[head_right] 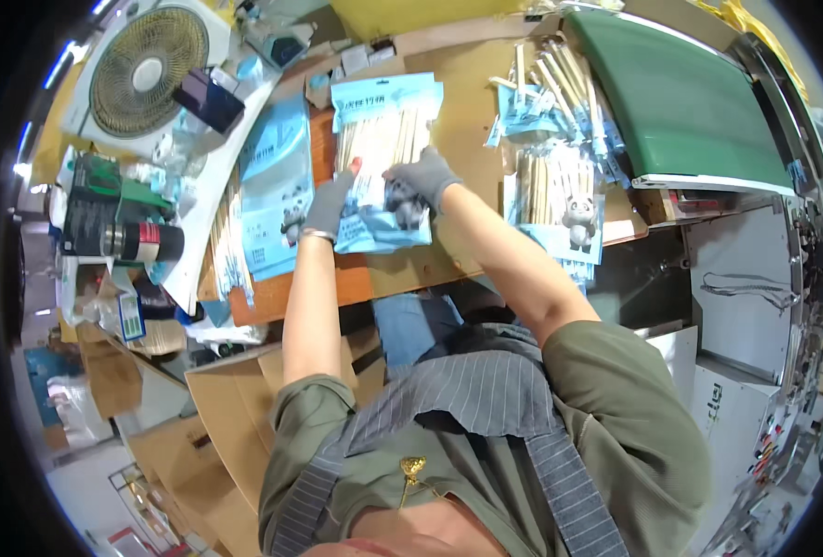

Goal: Packaging bundles of wooden chopsticks into plastic bags and placing them into cardboard boxes.

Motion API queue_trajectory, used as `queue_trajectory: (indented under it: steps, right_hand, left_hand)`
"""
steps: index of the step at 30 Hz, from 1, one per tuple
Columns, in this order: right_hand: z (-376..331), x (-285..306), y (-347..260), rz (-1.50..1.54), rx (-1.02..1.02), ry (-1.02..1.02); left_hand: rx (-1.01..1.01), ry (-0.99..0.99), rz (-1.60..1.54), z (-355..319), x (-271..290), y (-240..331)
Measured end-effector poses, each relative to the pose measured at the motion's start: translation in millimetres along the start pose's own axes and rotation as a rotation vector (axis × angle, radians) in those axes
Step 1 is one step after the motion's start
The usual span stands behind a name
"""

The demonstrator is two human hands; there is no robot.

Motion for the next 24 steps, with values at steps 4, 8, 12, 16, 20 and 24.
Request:
queue_trajectory:
  steps: [4,8,12,16,20,24]
  right_hand:
    - [-54.3,-23.3,-5.1,0.64,-0.279,-0.516]
    - [-160.1,-40.1,-61.5,0.594,-0.007,-0.485]
    - [-264.6,-138.6,-131.6,0.446,0.216,-1.05]
    - [-322.3,-199.2,-153.8,0.134,0.458,-1.303]
    - [-283.0,-186.5,-128.9,0.131,0.161,-1.145]
    - [-223.4,-106.8,-97.6,0.006,0.077,-0.839]
  left_hand:
    - [0.388,-0.503,-1.184,-67.8,-24.9,17.5]
    - [0.193,-0.284,-1.236,-160.2,40.2,-33.3]
    - [0.105,0.108,-1.481,-274.6,158.5,-79.9]
    - [0.389,0.349,-1.735,-383.4,241.0,-223.7]
    - [0.51,0.496,-1.616,-422.5,260.6,-274.5]
    - [0.653,0.39,-1.465,-432.1,217.1,-424.8]
Point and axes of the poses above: each hand's wrist, its own z-axis towards the middle knuckle, its own x-axis out of the back of the hand, y = z × x, the point moved 8 cm from there along z, towards the middle knuckle, and after that the axes turned 8 degrees about y, right-handed, at the moved point
